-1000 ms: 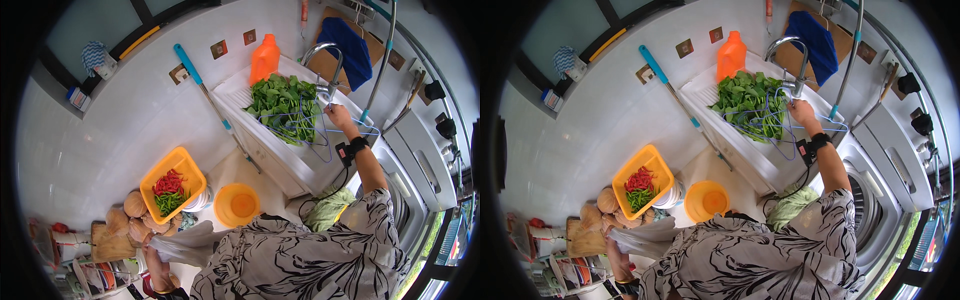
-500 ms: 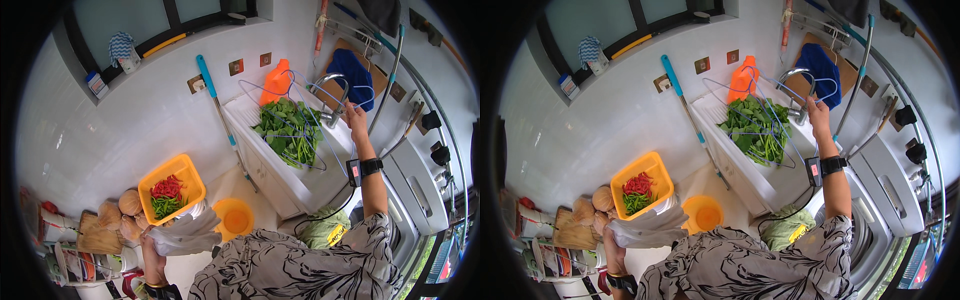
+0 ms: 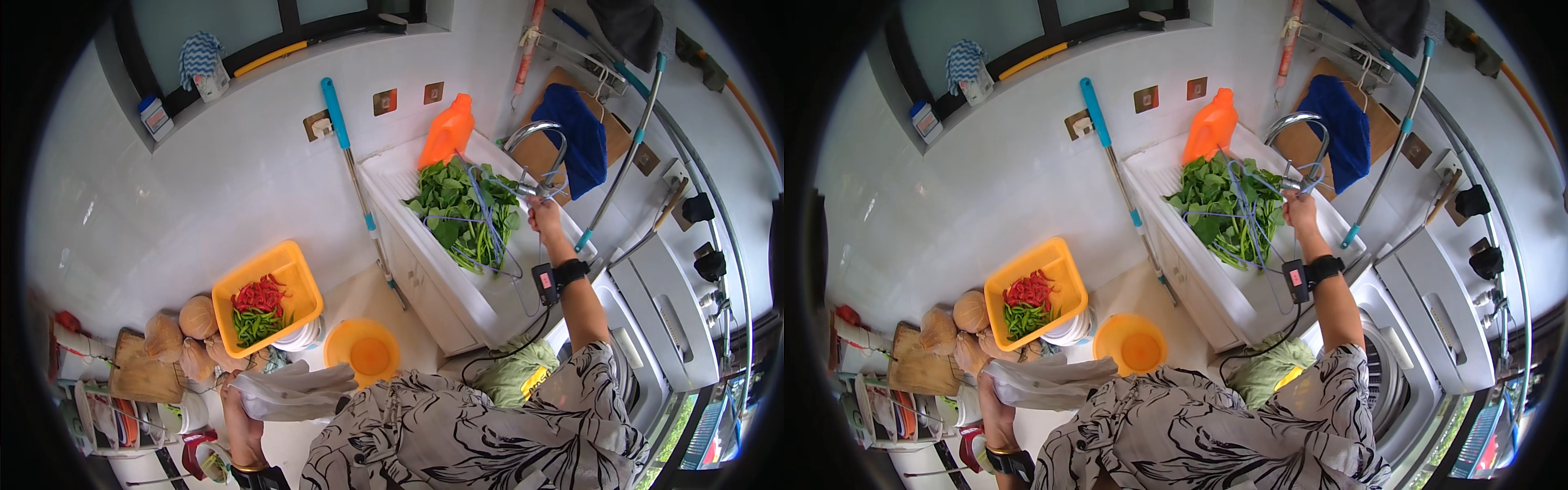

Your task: The person hangs wet clothes on hangers and places them on a drying rack.

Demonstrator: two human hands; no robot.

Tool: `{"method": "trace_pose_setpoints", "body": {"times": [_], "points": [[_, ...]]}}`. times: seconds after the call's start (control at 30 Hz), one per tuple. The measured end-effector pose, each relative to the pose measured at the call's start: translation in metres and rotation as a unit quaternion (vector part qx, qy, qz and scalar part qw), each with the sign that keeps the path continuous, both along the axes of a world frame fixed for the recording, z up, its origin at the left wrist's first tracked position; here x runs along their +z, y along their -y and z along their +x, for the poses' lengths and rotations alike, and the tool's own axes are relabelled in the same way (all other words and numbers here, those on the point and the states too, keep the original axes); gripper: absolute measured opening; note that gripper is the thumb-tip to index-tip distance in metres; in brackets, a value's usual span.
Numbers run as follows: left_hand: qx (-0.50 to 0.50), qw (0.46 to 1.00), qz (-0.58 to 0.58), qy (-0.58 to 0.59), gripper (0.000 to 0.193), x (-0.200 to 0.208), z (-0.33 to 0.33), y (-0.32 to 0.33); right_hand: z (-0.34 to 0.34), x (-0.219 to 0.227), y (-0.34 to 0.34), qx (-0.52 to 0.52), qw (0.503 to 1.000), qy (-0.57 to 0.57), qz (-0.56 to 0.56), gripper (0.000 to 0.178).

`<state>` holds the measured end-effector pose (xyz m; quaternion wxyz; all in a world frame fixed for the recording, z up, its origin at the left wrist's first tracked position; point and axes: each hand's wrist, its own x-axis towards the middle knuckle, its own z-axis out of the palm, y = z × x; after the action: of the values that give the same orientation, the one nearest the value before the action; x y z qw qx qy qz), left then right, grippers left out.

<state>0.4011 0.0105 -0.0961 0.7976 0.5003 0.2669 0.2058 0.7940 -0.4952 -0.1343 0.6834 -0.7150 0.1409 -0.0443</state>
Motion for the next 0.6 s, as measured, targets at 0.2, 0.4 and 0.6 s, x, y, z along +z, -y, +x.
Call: {"method": "trace_pose_setpoints", "body": {"times": [0.2, 0.4, 0.6], "points": [[0.013, 1.0, 0.005, -0.014, 0.014, 0.015, -0.003, 0.011, -0.006, -0.058, -0.053, 0.161, 0.898, 0.119, -0.391, 0.02], [0.054, 0.998, -0.032, -0.031, 0.028, 0.017, -0.023, -0.001, -0.036, 0.008, -0.123, 0.33, 0.903, 0.12, -0.249, 0.02], [-0.006, 1.0, 0.015, 0.007, 0.022, 0.04, -0.017, -0.008, -0.038, 0.045, -0.115, 0.237, 0.888, 0.251, -0.305, 0.022]]}}
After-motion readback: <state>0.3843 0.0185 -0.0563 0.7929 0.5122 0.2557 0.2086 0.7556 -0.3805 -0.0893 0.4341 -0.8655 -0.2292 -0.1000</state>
